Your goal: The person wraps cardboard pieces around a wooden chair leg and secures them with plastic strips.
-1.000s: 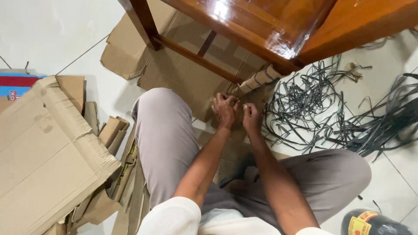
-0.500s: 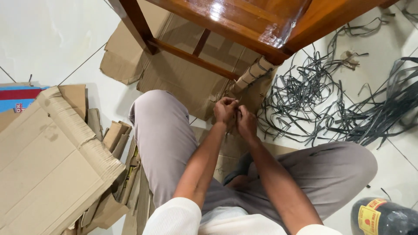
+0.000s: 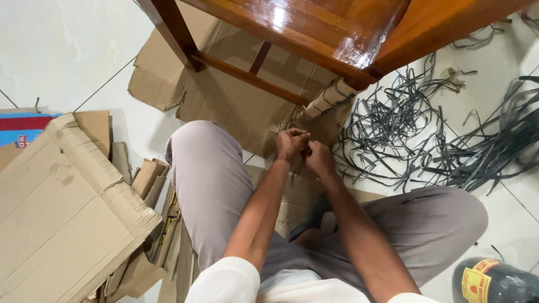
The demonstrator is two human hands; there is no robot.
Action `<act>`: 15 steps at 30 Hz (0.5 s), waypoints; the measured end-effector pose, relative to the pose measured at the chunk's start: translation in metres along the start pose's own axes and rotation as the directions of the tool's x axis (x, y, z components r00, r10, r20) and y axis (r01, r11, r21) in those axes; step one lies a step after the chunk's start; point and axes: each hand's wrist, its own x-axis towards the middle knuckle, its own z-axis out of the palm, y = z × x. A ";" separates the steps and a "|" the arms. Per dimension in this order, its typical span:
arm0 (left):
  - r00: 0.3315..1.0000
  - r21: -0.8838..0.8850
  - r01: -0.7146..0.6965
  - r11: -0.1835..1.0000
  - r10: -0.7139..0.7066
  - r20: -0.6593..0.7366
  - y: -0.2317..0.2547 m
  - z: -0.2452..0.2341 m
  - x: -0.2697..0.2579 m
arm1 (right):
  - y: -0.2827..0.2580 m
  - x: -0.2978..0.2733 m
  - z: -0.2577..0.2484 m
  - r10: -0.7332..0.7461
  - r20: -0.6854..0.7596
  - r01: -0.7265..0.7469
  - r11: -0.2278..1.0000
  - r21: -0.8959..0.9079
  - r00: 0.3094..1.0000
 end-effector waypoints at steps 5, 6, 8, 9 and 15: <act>0.994 0.274 -0.073 0.959 0.091 -0.052 0.019 -0.002 -0.012 | -0.008 0.017 -0.018 0.038 -0.159 -0.060 0.989 -0.138 0.987; 0.998 0.296 -0.019 0.955 0.035 -0.047 0.024 -0.001 -0.013 | -0.009 0.021 -0.021 0.108 -0.229 -0.123 0.991 -0.052 0.967; 0.996 0.359 -0.027 0.933 0.057 -0.074 0.034 0.003 -0.020 | -0.015 0.029 -0.023 0.138 -0.220 -0.130 0.990 0.054 0.966; 0.992 0.420 -0.032 0.907 0.081 -0.101 0.039 0.004 -0.024 | -0.018 0.033 -0.023 0.166 -0.206 -0.134 0.978 0.159 0.964; 0.967 0.452 -0.223 0.863 0.255 -0.010 0.029 -0.002 -0.026 | 0.028 0.049 0.009 0.261 -0.114 -0.220 0.933 0.285 0.959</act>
